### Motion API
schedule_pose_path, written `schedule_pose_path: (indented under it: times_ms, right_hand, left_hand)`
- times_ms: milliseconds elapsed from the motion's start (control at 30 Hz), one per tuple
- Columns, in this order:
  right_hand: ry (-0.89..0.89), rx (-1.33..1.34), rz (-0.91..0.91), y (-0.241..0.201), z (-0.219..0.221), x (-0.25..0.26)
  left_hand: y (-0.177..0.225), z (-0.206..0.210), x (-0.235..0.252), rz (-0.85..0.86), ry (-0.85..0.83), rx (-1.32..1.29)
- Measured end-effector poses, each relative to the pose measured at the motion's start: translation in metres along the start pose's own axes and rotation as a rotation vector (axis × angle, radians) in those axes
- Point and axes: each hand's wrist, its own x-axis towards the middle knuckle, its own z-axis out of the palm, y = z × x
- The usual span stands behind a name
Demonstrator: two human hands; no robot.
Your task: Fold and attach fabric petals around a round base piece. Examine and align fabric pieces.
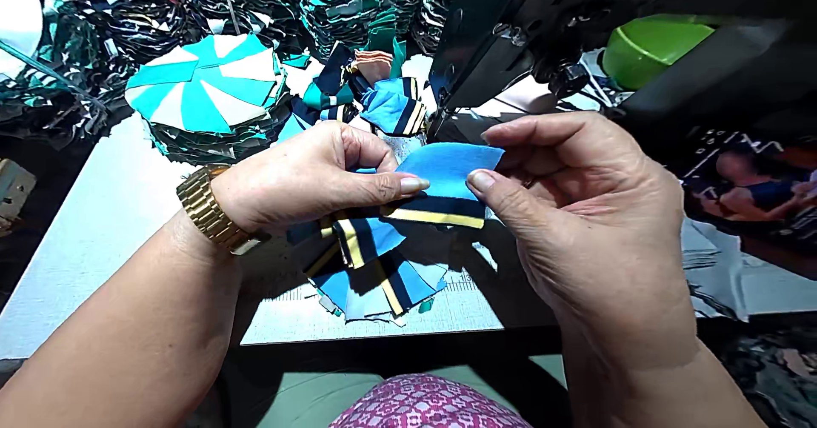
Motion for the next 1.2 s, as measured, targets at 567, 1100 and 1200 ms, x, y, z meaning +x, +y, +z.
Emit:
schedule_pose_path:
  times_ms: [567,1100,1200]
  right_hand:
    - [-0.196,-0.606,-0.047,0.034,0.006,-0.012]
    - [-0.430,-0.825,-0.136,0.006,0.001,-0.027]
    - [-0.351,-0.820,-0.175,0.003,0.000,-0.028]
  left_hand:
    - [-0.010,0.019,0.012,-0.232,-0.011,0.522]
    - [0.000,-0.007,-0.001,-0.068,0.134,0.187]
    - [0.004,-0.014,-0.006,-0.046,0.208,-0.115]
